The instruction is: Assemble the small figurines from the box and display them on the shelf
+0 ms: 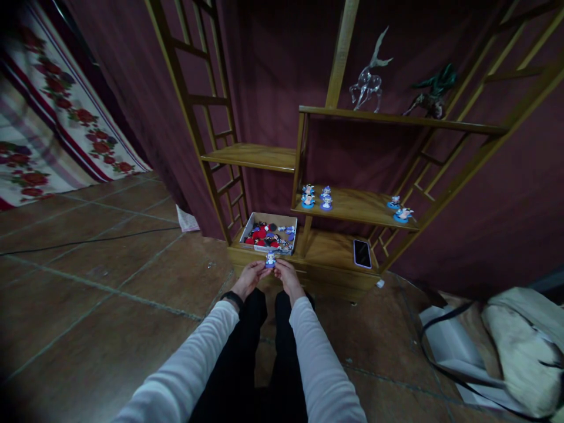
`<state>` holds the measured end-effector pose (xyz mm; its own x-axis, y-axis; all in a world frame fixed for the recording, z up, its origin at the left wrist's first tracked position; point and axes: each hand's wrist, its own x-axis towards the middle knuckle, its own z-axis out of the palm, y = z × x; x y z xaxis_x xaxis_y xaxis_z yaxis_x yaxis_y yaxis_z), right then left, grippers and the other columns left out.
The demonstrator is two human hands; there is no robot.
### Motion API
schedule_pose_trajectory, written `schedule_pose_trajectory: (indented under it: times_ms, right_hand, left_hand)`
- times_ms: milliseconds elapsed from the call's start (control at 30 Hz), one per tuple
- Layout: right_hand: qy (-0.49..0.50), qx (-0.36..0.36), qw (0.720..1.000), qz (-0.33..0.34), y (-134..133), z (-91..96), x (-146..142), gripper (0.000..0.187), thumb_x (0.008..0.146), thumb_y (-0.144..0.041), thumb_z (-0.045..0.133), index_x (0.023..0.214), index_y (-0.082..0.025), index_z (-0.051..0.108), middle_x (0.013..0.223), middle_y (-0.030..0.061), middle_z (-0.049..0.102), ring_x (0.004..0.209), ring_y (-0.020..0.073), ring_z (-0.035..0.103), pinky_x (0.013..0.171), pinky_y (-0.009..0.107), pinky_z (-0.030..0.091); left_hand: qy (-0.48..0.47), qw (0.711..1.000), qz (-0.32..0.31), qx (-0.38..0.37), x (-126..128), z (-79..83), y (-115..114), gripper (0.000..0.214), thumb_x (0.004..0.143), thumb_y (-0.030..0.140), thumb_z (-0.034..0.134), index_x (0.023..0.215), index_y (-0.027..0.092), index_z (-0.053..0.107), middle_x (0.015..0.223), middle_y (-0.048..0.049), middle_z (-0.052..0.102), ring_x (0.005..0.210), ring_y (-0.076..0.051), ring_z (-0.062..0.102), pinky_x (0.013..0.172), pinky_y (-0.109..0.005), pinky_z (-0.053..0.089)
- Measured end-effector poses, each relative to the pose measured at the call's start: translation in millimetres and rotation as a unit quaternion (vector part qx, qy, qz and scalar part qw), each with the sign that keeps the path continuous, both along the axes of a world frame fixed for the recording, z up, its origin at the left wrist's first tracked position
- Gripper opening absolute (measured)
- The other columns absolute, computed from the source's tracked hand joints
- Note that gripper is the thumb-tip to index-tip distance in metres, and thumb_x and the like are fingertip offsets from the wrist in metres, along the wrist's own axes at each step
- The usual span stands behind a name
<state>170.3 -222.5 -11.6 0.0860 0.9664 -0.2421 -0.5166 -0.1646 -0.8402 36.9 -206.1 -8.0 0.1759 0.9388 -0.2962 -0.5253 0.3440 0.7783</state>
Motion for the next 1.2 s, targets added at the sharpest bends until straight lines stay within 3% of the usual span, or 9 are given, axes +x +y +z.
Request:
schedule_pose_trajectory:
  times_ms: [400, 600, 767, 1200]
  right_hand:
    - [0.022, -0.001, 1.0, 0.011, 0.1, 0.0, 1.9, 0.028, 0.059, -0.024, 0.072, 0.085, -0.016, 0.066, 0.063, 0.0, 0.066, 0.054, 0.0084, 0.056, 0.051, 0.019, 0.041]
    - [0.02, -0.004, 1.0, 0.01, 1.1, -2.1, 1.3, 0.028, 0.059, -0.022, 0.072, 0.085, -0.015, 0.065, 0.067, 0.0011, 0.068, 0.057, 0.0091, 0.058, 0.056, 0.02, 0.043]
    - [0.012, -0.007, 1.0, 0.01, 2.2, -5.4, 2.5, 0.029, 0.059, -0.02, 0.071, 0.086, -0.015, 0.065, 0.07, 0.0026, 0.069, 0.06, 0.0105, 0.059, 0.056, 0.021, 0.043]
    - [-0.006, 0.002, 0.999, 0.036, 1.3, -3.2, 4.3, 0.026, 0.06, -0.024, 0.07, 0.085, -0.016, 0.066, 0.079, 0.0044, 0.07, 0.066, 0.0114, 0.061, 0.057, 0.021, 0.043]
  left_hand:
    - [0.007, 1.0, 0.019, 0.008, 0.2, 3.0, -3.4, 0.013, 0.071, 0.005, 0.066, 0.078, 0.01, 0.057, 0.07, -0.0074, 0.067, 0.065, -0.014, 0.066, 0.065, -0.023, 0.054]
    - [0.012, 1.0, -0.025, 0.002, -0.8, 5.5, -2.6, 0.018, 0.073, 0.006, 0.064, 0.09, 0.008, 0.06, 0.078, -0.0104, 0.068, 0.066, -0.014, 0.066, 0.065, -0.024, 0.054]
    - [0.028, 0.999, -0.022, 0.0, -1.3, 2.5, -1.9, 0.009, 0.075, 0.01, 0.062, 0.082, 0.011, 0.057, 0.07, -0.0081, 0.067, 0.06, -0.014, 0.066, 0.062, -0.025, 0.054]
    - [0.046, 0.999, 0.012, -0.001, 0.8, -0.7, -1.5, 0.013, 0.069, 0.006, 0.064, 0.076, 0.013, 0.054, 0.062, -0.0028, 0.062, 0.055, -0.011, 0.062, 0.06, -0.025, 0.053]
